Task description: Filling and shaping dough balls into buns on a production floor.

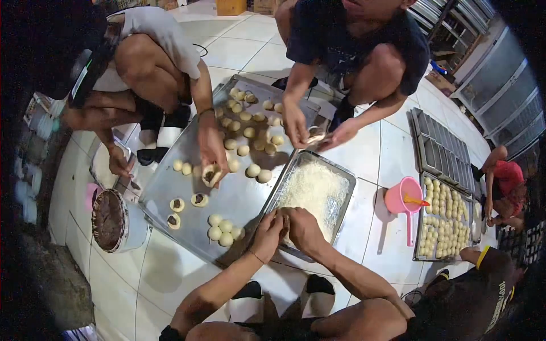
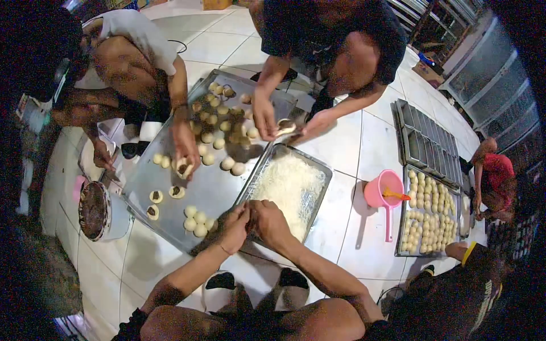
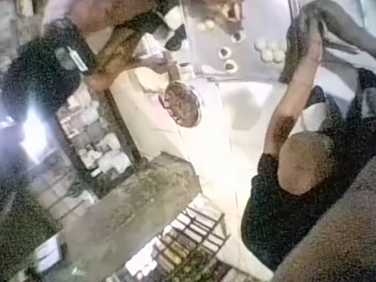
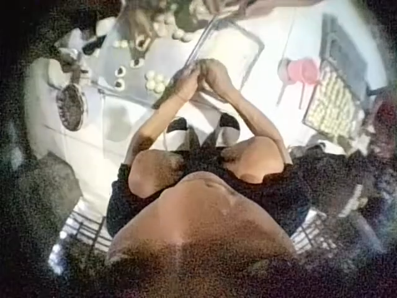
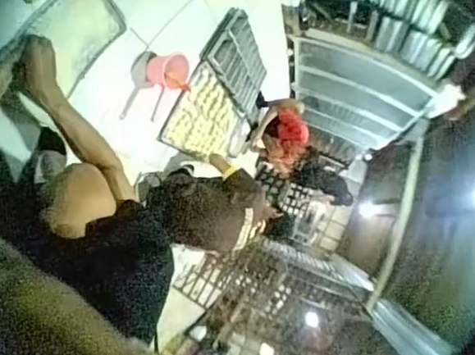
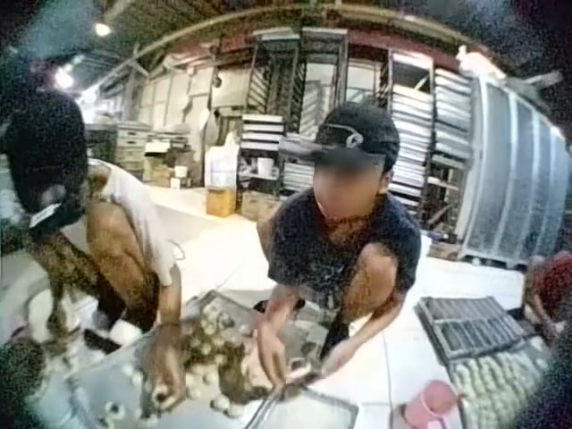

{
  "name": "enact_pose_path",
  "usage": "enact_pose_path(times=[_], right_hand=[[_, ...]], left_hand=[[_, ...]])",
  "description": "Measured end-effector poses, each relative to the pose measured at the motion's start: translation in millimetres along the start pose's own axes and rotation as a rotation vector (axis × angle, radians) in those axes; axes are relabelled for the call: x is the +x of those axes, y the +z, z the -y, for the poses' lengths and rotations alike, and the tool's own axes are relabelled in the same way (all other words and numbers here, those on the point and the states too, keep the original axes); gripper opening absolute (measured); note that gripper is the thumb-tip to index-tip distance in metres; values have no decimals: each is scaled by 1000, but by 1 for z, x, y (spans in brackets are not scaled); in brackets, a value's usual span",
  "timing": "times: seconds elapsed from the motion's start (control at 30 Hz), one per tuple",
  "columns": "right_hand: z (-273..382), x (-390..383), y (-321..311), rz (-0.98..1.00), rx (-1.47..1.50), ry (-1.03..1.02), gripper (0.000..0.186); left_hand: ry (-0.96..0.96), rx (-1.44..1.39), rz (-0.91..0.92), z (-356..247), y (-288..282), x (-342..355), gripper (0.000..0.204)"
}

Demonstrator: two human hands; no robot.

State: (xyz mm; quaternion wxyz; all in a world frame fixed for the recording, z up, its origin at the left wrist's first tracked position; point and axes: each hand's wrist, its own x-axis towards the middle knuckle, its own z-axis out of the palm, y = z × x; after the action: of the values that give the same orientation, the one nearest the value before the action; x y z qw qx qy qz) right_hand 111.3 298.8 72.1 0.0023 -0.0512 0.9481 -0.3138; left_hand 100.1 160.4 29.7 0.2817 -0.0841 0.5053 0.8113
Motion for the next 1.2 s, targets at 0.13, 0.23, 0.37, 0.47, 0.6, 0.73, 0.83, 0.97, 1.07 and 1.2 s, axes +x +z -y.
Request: enact_pose_path(times=[0.13,0.23,0.37,0.47,0.6,0.73,0.83,0.97,1.07,1.2], right_hand=[[3,3,-11,-220,57,-99,39],[-3,4,-21,-444,132,-227,42],[-16,-2,-29,47,967,337,35],[-15,-3,-26,-27,791,240,30],[-9,-10,-22,-269,422,-121,17],[8,-12,-30,-275,255,-214,16],[12,-8,-32,-314,257,-282,14],[15,-7,-37,-314,378,-197,13],[18,-9,-42,-298,503,-91,12],[26,-9,-51,-243,645,37,7]], left_hand=[[5,19,-2,-18,7,-5,38],[2,-61,41,-32,10,-3,38],[-12,-173,102,-42,8,1,38],[-19,-93,105,-42,1,4,38],[55,91,85,-38,-2,6,38],[403,896,154,-40,10,9,62],[522,918,163,-35,16,-2,71],[492,662,173,-45,19,-4,71],[496,485,132,-51,19,-2,66],[924,769,158,-105,36,7,62]])
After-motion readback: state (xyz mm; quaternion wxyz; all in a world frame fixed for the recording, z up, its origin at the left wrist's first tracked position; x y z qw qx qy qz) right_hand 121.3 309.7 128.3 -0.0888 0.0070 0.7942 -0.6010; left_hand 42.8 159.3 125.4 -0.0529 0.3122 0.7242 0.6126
